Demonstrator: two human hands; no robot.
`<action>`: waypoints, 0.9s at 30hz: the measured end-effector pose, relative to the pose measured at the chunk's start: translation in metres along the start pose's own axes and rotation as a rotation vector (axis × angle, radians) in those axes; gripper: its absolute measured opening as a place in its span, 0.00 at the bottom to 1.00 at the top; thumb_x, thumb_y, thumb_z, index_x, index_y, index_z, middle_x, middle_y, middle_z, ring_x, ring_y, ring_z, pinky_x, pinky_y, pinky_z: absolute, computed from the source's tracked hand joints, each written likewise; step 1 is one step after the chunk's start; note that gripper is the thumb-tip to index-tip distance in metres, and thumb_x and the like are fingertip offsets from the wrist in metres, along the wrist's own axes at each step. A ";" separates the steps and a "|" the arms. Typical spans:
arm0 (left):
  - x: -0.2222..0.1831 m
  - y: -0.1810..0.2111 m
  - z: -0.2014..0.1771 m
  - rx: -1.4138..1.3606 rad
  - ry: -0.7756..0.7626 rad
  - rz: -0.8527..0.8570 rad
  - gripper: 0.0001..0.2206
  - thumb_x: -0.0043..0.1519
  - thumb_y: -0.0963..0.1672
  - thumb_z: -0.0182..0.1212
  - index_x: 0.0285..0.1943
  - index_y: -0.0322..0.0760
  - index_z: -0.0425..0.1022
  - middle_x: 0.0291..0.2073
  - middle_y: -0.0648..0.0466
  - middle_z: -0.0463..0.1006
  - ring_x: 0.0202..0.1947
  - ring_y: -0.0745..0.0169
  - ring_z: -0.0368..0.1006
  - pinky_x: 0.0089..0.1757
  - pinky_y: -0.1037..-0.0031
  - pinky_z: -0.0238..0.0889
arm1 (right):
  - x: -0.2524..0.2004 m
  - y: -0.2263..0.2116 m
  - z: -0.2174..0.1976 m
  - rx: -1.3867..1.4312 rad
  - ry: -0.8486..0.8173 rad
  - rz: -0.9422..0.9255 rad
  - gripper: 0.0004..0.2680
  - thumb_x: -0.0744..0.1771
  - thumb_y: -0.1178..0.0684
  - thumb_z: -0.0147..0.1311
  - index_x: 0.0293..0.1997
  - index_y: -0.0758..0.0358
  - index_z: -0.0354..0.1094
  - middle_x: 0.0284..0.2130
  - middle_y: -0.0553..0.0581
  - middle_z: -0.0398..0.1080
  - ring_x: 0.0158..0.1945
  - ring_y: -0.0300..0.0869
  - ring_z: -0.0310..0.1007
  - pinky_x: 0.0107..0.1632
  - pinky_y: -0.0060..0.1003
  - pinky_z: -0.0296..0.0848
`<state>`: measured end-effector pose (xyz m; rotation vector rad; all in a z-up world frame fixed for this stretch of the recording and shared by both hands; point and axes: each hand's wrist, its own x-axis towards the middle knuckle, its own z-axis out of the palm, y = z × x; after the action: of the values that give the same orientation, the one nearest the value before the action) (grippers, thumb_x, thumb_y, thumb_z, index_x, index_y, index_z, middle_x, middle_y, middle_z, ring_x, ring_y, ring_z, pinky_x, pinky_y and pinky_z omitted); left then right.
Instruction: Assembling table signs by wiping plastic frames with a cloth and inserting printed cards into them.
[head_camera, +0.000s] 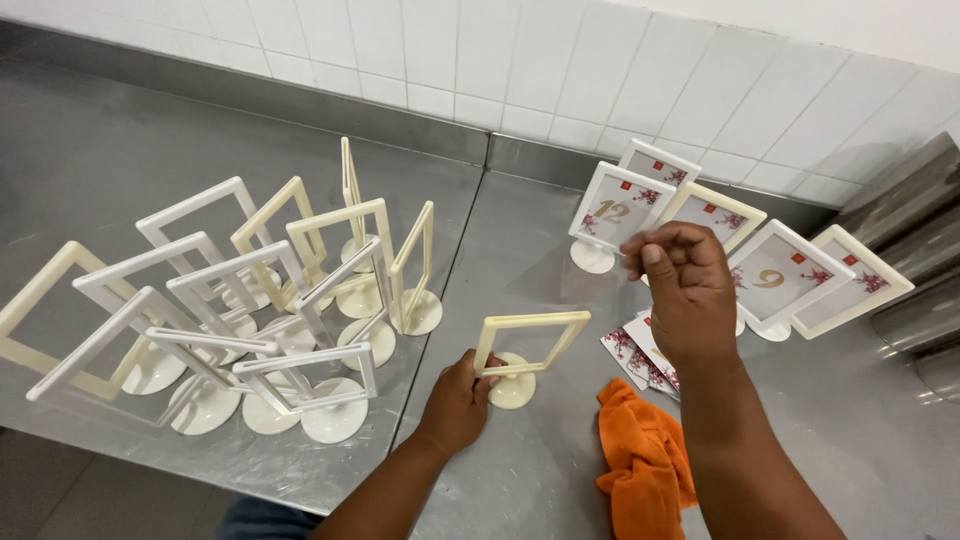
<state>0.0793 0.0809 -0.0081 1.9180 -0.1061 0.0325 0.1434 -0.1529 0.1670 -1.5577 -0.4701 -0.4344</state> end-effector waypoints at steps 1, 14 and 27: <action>0.000 0.001 0.000 0.000 0.004 -0.001 0.09 0.65 0.44 0.50 0.50 0.44 0.75 0.47 0.60 0.85 0.44 0.57 0.78 0.44 0.67 0.69 | -0.001 -0.003 0.000 0.011 0.043 -0.023 0.02 0.73 0.61 0.47 0.49 0.62 0.61 0.40 0.62 0.74 0.42 0.43 0.74 0.45 0.34 0.75; 0.001 -0.006 0.001 -0.013 0.005 0.041 0.10 0.65 0.42 0.49 0.51 0.43 0.74 0.49 0.59 0.84 0.47 0.55 0.78 0.45 0.66 0.70 | -0.006 -0.001 -0.001 -0.064 0.015 -0.040 0.01 0.73 0.61 0.47 0.47 0.62 0.61 0.40 0.61 0.75 0.40 0.42 0.73 0.46 0.33 0.75; 0.000 -0.002 0.000 0.007 -0.001 0.028 0.10 0.65 0.42 0.48 0.52 0.43 0.74 0.50 0.61 0.84 0.49 0.55 0.78 0.48 0.64 0.70 | -0.008 -0.005 -0.003 -0.021 0.053 -0.108 0.02 0.73 0.62 0.46 0.51 0.62 0.59 0.41 0.62 0.72 0.43 0.44 0.74 0.46 0.34 0.74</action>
<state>0.0797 0.0813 -0.0099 1.9231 -0.1336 0.0514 0.1340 -0.1561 0.1666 -1.5418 -0.5114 -0.5634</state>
